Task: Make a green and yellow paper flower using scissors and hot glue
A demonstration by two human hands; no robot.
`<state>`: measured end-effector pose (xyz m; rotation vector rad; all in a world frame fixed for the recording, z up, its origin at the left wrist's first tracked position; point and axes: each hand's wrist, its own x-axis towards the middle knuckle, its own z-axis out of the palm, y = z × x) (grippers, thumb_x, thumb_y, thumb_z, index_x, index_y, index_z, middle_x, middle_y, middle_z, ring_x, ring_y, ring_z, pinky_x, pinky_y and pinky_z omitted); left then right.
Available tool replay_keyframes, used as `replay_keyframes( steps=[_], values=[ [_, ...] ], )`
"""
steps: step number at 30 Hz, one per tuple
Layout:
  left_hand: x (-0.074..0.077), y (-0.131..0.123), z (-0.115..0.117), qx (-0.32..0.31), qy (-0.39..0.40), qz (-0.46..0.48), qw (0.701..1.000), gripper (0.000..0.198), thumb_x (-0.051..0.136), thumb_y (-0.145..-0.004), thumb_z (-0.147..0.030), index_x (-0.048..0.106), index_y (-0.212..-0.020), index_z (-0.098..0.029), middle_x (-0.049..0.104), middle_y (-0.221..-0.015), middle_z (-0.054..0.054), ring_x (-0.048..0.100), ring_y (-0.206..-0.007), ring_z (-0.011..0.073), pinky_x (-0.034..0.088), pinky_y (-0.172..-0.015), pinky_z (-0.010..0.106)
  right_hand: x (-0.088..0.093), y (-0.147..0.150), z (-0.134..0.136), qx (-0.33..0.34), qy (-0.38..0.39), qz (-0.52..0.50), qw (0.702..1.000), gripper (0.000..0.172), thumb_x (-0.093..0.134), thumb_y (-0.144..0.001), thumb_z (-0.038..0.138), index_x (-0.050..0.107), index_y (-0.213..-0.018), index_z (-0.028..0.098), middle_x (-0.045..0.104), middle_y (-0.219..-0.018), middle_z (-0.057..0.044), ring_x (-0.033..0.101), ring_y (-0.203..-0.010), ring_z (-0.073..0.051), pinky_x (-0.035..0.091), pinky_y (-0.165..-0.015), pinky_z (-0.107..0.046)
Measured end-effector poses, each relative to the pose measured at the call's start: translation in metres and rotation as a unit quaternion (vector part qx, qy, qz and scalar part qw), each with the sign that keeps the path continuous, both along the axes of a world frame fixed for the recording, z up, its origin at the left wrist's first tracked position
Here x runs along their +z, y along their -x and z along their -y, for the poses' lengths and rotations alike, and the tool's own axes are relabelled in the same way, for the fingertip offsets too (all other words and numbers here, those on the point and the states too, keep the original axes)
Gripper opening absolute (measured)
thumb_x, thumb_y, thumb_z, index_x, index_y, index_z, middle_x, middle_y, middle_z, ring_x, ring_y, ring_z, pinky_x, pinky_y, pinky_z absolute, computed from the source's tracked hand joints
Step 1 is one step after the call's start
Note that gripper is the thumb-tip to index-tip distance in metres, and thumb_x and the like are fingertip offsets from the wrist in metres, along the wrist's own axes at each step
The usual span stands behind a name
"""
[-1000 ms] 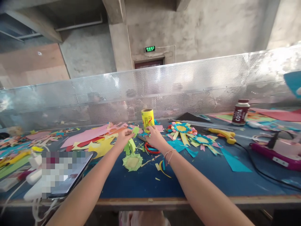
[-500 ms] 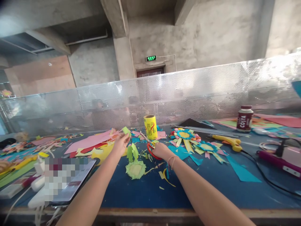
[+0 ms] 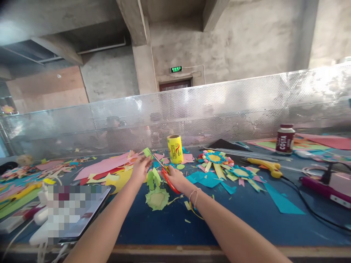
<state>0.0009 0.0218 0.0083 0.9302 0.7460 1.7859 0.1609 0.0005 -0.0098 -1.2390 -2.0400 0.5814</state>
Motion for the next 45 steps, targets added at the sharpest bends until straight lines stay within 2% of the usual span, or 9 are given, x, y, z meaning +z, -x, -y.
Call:
replay_keyframes(
  steps=[8, 19, 25, 38, 45],
  values=[
    [-0.003, -0.004, 0.000, -0.005, -0.010, -0.030, 0.999, 0.028, 0.074, -0.054, -0.023, 0.056, -0.073, -0.015, 0.062, -0.072, 0.001, 0.058, -0.063, 0.0087, 0.045, -0.064, 0.021, -0.003, 0.004, -0.002, 0.015, -0.014, -0.007, 1.000, 0.040, 0.040, -0.078, 0.059, 0.047, -0.076, 0.020, 0.057, -0.072, -0.002, 0.053, -0.070, -0.018, 0.037, -0.060, -0.027],
    [-0.002, -0.004, 0.001, -0.002, -0.013, -0.019, 1.000, 0.028, 0.075, -0.052, -0.023, 0.056, -0.071, -0.015, 0.060, -0.067, -0.001, 0.057, -0.061, 0.0079, 0.044, -0.064, 0.021, 0.000, 0.006, 0.002, 0.017, 0.009, -0.040, 0.999, 0.039, 0.041, -0.078, 0.058, 0.049, -0.072, 0.020, 0.055, -0.069, -0.001, 0.050, -0.068, -0.016, 0.038, -0.062, -0.029],
    [-0.002, -0.005, 0.002, 0.001, -0.020, -0.044, 0.999, 0.029, 0.075, -0.053, -0.027, 0.056, -0.071, -0.015, 0.060, -0.068, 0.000, 0.058, -0.065, 0.0096, 0.045, -0.066, 0.022, -0.001, 0.006, -0.001, 0.021, 0.009, -0.039, 0.999, 0.040, 0.041, -0.078, 0.057, 0.051, -0.073, 0.018, 0.055, -0.070, -0.001, 0.050, -0.068, -0.016, 0.038, -0.063, -0.028],
    [0.001, -0.005, 0.003, -0.021, 0.004, 0.007, 1.000, 0.024, 0.074, -0.054, -0.019, 0.055, -0.068, -0.014, 0.060, -0.064, -0.002, 0.057, -0.057, 0.0066, 0.044, -0.061, 0.020, -0.007, 0.012, -0.007, 0.015, -0.021, -0.035, 0.999, 0.041, 0.040, -0.077, 0.057, 0.042, -0.060, 0.020, 0.043, -0.053, 0.002, 0.039, -0.051, -0.011, 0.031, -0.048, -0.025],
    [0.004, -0.004, 0.004, -0.024, 0.012, 0.021, 0.999, 0.021, 0.073, -0.057, -0.016, 0.055, -0.067, -0.015, 0.061, -0.065, -0.001, 0.059, -0.059, 0.0076, 0.046, -0.064, 0.020, -0.004, 0.015, 0.003, 0.011, 0.008, -0.067, 0.998, 0.037, 0.043, -0.077, 0.054, 0.047, -0.065, 0.020, 0.042, -0.052, 0.002, 0.040, -0.047, -0.011, 0.031, -0.043, -0.024]
  ],
)
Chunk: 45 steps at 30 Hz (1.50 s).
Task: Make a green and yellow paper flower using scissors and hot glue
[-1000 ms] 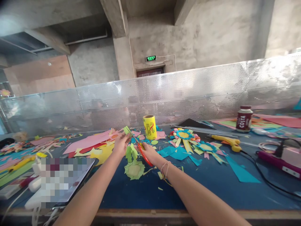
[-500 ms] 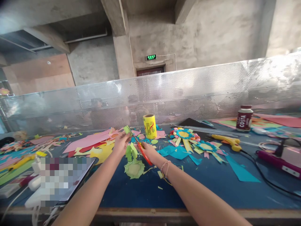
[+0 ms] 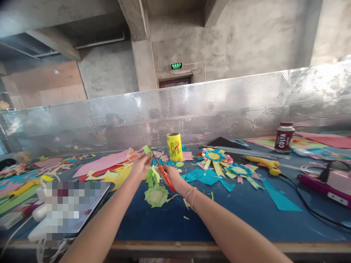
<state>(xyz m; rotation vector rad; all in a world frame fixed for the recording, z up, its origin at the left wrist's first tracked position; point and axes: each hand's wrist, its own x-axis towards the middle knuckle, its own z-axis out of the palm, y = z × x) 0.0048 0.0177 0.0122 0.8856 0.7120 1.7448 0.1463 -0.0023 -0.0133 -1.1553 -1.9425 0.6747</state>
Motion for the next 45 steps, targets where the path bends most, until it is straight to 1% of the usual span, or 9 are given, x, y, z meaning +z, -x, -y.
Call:
replay_keyframes(
  steps=[5, 13, 16, 22, 27, 32, 35, 39, 45],
  values=[
    [0.002, -0.001, 0.004, -0.023, -0.006, -0.001, 1.000, 0.025, 0.076, -0.052, -0.016, 0.055, -0.065, -0.014, 0.060, -0.062, -0.002, 0.056, -0.055, 0.0069, 0.046, -0.059, 0.019, -0.001, 0.001, 0.005, 0.008, -0.007, -0.013, 1.000, 0.040, 0.039, -0.079, 0.056, 0.038, -0.060, 0.020, 0.039, -0.051, 0.003, 0.038, -0.048, -0.010, 0.031, -0.044, -0.023],
    [0.000, -0.006, 0.006, -0.036, 0.038, -0.029, 0.998, 0.025, 0.076, -0.051, -0.014, 0.055, -0.063, -0.013, 0.060, -0.060, -0.001, 0.057, -0.054, 0.0079, 0.044, -0.057, 0.020, 0.001, -0.001, 0.009, 0.072, 0.111, -0.121, 0.984, 0.040, 0.044, -0.076, 0.058, 0.035, -0.066, 0.021, 0.032, -0.052, 0.006, 0.034, -0.043, -0.008, 0.031, -0.041, -0.023],
    [0.000, -0.006, 0.007, -0.039, 0.049, -0.025, 0.998, 0.023, 0.075, -0.053, -0.012, 0.055, -0.064, -0.013, 0.059, -0.059, -0.002, 0.057, -0.054, 0.0076, 0.044, -0.057, 0.019, 0.002, 0.000, 0.009, 0.058, 0.125, -0.127, 0.982, 0.040, 0.045, -0.075, 0.059, 0.034, -0.065, 0.022, 0.031, -0.052, 0.006, 0.034, -0.042, -0.009, 0.032, -0.040, -0.024],
    [0.004, -0.006, 0.012, -0.047, 0.046, -0.020, 0.998, 0.021, 0.074, -0.053, -0.010, 0.055, -0.061, -0.012, 0.058, -0.057, -0.003, 0.055, -0.052, 0.0061, 0.044, -0.057, 0.017, 0.008, 0.006, 0.013, -0.005, 0.085, -0.073, 0.994, 0.040, 0.037, -0.080, 0.055, 0.039, -0.061, 0.020, 0.040, -0.054, 0.002, 0.041, -0.043, -0.011, 0.039, -0.042, -0.027],
    [0.006, -0.006, 0.013, -0.049, 0.056, -0.022, 0.997, 0.021, 0.075, -0.053, -0.010, 0.056, -0.060, -0.012, 0.058, -0.055, -0.003, 0.054, -0.050, 0.0051, 0.044, -0.054, 0.016, 0.004, 0.005, 0.012, 0.002, 0.070, -0.083, 0.994, 0.039, 0.038, -0.080, 0.054, 0.038, -0.060, 0.021, 0.039, -0.053, 0.002, 0.040, -0.043, -0.010, 0.037, -0.041, -0.025],
    [0.003, -0.007, 0.013, -0.070, 0.060, -0.047, 0.995, 0.022, 0.075, -0.052, -0.011, 0.055, -0.061, -0.012, 0.059, -0.056, -0.002, 0.056, -0.052, 0.0065, 0.045, -0.054, 0.016, -0.006, 0.004, 0.003, 0.059, 0.128, -0.159, 0.977, 0.040, 0.040, -0.077, 0.060, 0.036, -0.064, 0.022, 0.032, -0.050, 0.005, 0.035, -0.039, -0.009, 0.037, -0.039, -0.025],
    [0.003, -0.008, 0.014, -0.073, 0.063, -0.040, 0.995, 0.023, 0.075, -0.052, -0.009, 0.053, -0.060, -0.013, 0.059, -0.055, -0.002, 0.056, -0.051, 0.0070, 0.045, -0.053, 0.016, -0.005, 0.004, 0.002, 0.037, 0.142, -0.155, 0.977, 0.039, 0.044, -0.075, 0.060, 0.039, -0.067, 0.022, 0.034, -0.052, 0.005, 0.036, -0.039, -0.009, 0.039, -0.039, -0.025],
    [0.005, -0.008, 0.015, -0.065, 0.066, -0.027, 0.995, 0.026, 0.074, -0.051, -0.007, 0.051, -0.058, -0.014, 0.058, -0.053, -0.003, 0.056, -0.051, 0.0073, 0.045, -0.051, 0.016, 0.004, 0.004, 0.005, 0.002, 0.123, -0.122, 0.985, 0.040, 0.046, -0.075, 0.059, 0.039, -0.064, 0.021, 0.035, -0.054, 0.005, 0.038, -0.041, -0.009, 0.040, -0.039, -0.024],
    [0.007, -0.007, 0.015, -0.058, 0.073, -0.032, 0.995, 0.025, 0.075, -0.052, -0.008, 0.053, -0.059, -0.014, 0.060, -0.055, -0.003, 0.057, -0.051, 0.0067, 0.044, -0.051, 0.016, 0.006, 0.003, 0.007, -0.014, 0.121, -0.109, 0.986, 0.041, 0.047, -0.074, 0.059, 0.040, -0.063, 0.020, 0.034, -0.050, 0.006, 0.038, -0.037, -0.008, 0.036, -0.035, -0.023]
  ],
)
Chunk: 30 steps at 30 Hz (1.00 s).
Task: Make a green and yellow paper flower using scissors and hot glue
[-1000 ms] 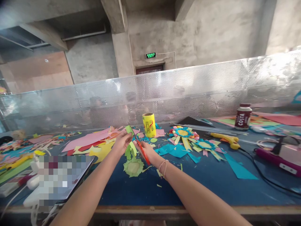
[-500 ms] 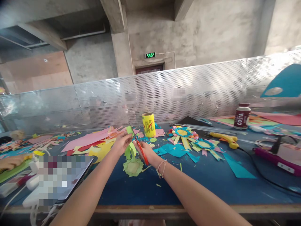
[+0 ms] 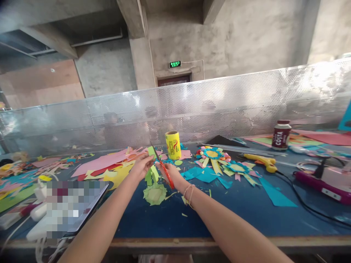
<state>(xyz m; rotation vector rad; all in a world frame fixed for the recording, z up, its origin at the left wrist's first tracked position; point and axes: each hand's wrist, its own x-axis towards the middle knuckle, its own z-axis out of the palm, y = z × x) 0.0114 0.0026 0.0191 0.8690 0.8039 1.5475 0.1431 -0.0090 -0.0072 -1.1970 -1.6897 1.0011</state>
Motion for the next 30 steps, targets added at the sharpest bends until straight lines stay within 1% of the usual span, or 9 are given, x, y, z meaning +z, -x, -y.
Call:
replay_keyframes(
  steps=[7, 10, 14, 16, 18, 21, 24, 27, 30],
  values=[
    [-0.007, -0.002, -0.002, -0.040, -0.004, -0.029, 0.999, 0.023, 0.077, -0.050, -0.011, 0.056, -0.059, -0.012, 0.060, -0.055, -0.001, 0.057, -0.050, 0.0070, 0.045, -0.052, 0.016, -0.005, -0.003, -0.003, 0.063, 0.016, -0.084, 0.994, 0.044, 0.044, -0.073, 0.064, 0.036, -0.064, 0.021, 0.032, -0.045, 0.008, 0.034, -0.036, -0.008, 0.036, -0.038, -0.022],
    [-0.009, -0.003, -0.003, -0.038, -0.002, -0.032, 0.999, 0.022, 0.076, -0.051, -0.011, 0.057, -0.061, -0.012, 0.061, -0.056, 0.000, 0.057, -0.050, 0.0071, 0.045, -0.052, 0.017, -0.004, -0.003, -0.003, 0.053, 0.013, -0.074, 0.996, 0.044, 0.044, -0.074, 0.063, 0.038, -0.064, 0.021, 0.033, -0.044, 0.007, 0.035, -0.036, -0.008, 0.038, -0.040, -0.023],
    [-0.008, -0.003, -0.004, -0.030, 0.007, -0.037, 0.999, 0.020, 0.075, -0.053, -0.008, 0.059, -0.064, -0.012, 0.063, -0.059, 0.001, 0.058, -0.051, 0.0082, 0.044, -0.053, 0.018, -0.003, -0.002, -0.006, -0.002, 0.008, -0.038, 0.999, 0.045, 0.038, -0.077, 0.063, 0.041, -0.062, 0.021, 0.036, -0.043, 0.005, 0.037, -0.035, -0.009, 0.039, -0.040, -0.025],
    [-0.008, -0.003, -0.003, -0.035, 0.007, -0.043, 0.998, 0.019, 0.075, -0.054, -0.009, 0.060, -0.065, -0.011, 0.063, -0.061, 0.002, 0.059, -0.052, 0.0087, 0.044, -0.052, 0.018, -0.001, -0.005, -0.011, -0.024, -0.024, -0.002, 0.999, 0.046, 0.034, -0.079, 0.061, 0.043, -0.061, 0.020, 0.039, -0.043, 0.003, 0.040, -0.037, -0.011, 0.039, -0.043, -0.026],
    [-0.008, -0.002, -0.003, -0.028, 0.007, -0.039, 0.999, 0.019, 0.076, -0.054, -0.010, 0.059, -0.065, -0.012, 0.063, -0.060, 0.001, 0.058, -0.052, 0.0083, 0.044, -0.052, 0.018, 0.000, -0.013, -0.017, -0.053, -0.088, 0.070, 0.992, 0.043, 0.040, -0.078, 0.058, 0.046, -0.060, 0.019, 0.047, -0.049, 0.000, 0.046, -0.045, -0.013, 0.039, -0.048, -0.027],
    [-0.007, 0.000, -0.003, -0.015, 0.001, -0.030, 0.999, 0.019, 0.076, -0.056, -0.012, 0.059, -0.065, -0.012, 0.061, -0.058, -0.001, 0.058, -0.052, 0.0070, 0.045, -0.054, 0.016, 0.000, -0.029, -0.024, -0.112, -0.156, 0.237, 0.952, 0.032, 0.054, -0.072, 0.049, 0.052, -0.062, 0.018, 0.058, -0.062, -0.009, 0.056, -0.061, -0.021, 0.039, -0.056, -0.030],
    [-0.006, 0.002, -0.003, -0.012, -0.017, -0.018, 1.000, 0.018, 0.075, -0.057, -0.012, 0.060, -0.066, -0.012, 0.061, -0.059, -0.001, 0.059, -0.055, 0.0063, 0.046, -0.055, 0.015, -0.002, -0.044, -0.027, -0.101, -0.165, 0.361, 0.912, 0.021, 0.057, -0.071, 0.032, 0.054, -0.058, 0.017, 0.060, -0.063, -0.014, 0.060, -0.068, -0.024, 0.041, -0.060, -0.032],
    [-0.007, 0.002, -0.004, -0.010, -0.017, -0.016, 1.000, 0.017, 0.074, -0.059, -0.012, 0.059, -0.067, -0.012, 0.060, -0.059, -0.002, 0.060, -0.055, 0.0070, 0.047, -0.055, 0.015, -0.001, -0.050, -0.026, -0.092, -0.194, 0.400, 0.891, 0.014, 0.059, -0.066, 0.019, 0.055, -0.053, 0.016, 0.061, -0.064, -0.015, 0.060, -0.073, -0.027, 0.042, -0.068, -0.035],
    [-0.008, 0.000, -0.004, -0.033, -0.019, -0.044, 0.998, 0.017, 0.074, -0.060, -0.015, 0.061, -0.070, -0.012, 0.060, -0.059, -0.001, 0.059, -0.054, 0.0073, 0.046, -0.055, 0.016, 0.006, -0.046, -0.024, -0.106, -0.272, 0.328, 0.898, 0.012, 0.053, -0.073, 0.021, 0.060, -0.067, 0.013, 0.064, -0.078, -0.016, 0.059, -0.081, -0.025, 0.041, -0.076, -0.036]
  ],
)
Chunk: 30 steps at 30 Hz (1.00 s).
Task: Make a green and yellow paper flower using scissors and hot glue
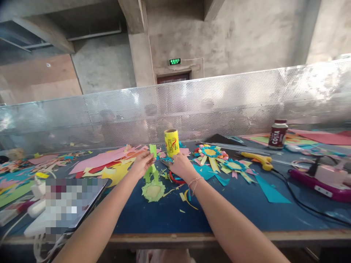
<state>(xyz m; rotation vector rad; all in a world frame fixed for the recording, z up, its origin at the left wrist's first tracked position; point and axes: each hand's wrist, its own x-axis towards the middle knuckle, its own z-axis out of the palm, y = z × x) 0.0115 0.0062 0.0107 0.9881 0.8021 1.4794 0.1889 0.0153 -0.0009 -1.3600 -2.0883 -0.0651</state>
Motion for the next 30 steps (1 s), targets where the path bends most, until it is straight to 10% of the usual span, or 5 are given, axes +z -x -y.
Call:
replay_keyframes(
  steps=[8, 18, 30],
  values=[
    [-0.007, -0.007, 0.003, -0.154, -0.041, -0.085, 0.984, 0.030, 0.078, -0.057, -0.029, 0.066, -0.079, -0.012, 0.066, -0.073, 0.005, 0.062, -0.062, 0.0108, 0.048, -0.064, 0.021, 0.002, 0.020, -0.001, 0.165, 0.026, -0.265, 0.950, 0.020, 0.041, -0.078, 0.028, 0.056, -0.077, 0.016, 0.061, -0.076, -0.004, 0.056, -0.072, -0.015, 0.043, -0.067, -0.026],
    [-0.001, -0.008, 0.007, -0.072, -0.007, -0.121, 0.990, 0.032, 0.074, -0.060, -0.036, 0.059, -0.079, -0.015, 0.065, -0.072, 0.004, 0.065, -0.067, 0.0182, 0.051, -0.059, 0.027, 0.005, 0.015, 0.003, 0.110, 0.042, -0.251, 0.961, 0.017, 0.045, -0.072, 0.028, 0.053, -0.063, 0.016, 0.053, -0.059, 0.001, 0.049, -0.059, -0.013, 0.038, -0.057, -0.024],
    [-0.003, -0.008, 0.002, -0.062, -0.004, -0.090, 0.994, 0.008, 0.066, -0.065, -0.019, 0.063, -0.071, -0.015, 0.066, -0.072, 0.007, 0.066, -0.075, 0.0216, 0.053, -0.068, 0.032, 0.002, 0.014, 0.000, 0.154, -0.018, -0.257, 0.954, 0.031, 0.046, -0.078, 0.019, 0.062, -0.104, 0.018, 0.061, -0.096, -0.007, 0.058, -0.081, -0.016, 0.048, -0.073, -0.031]
  ],
)
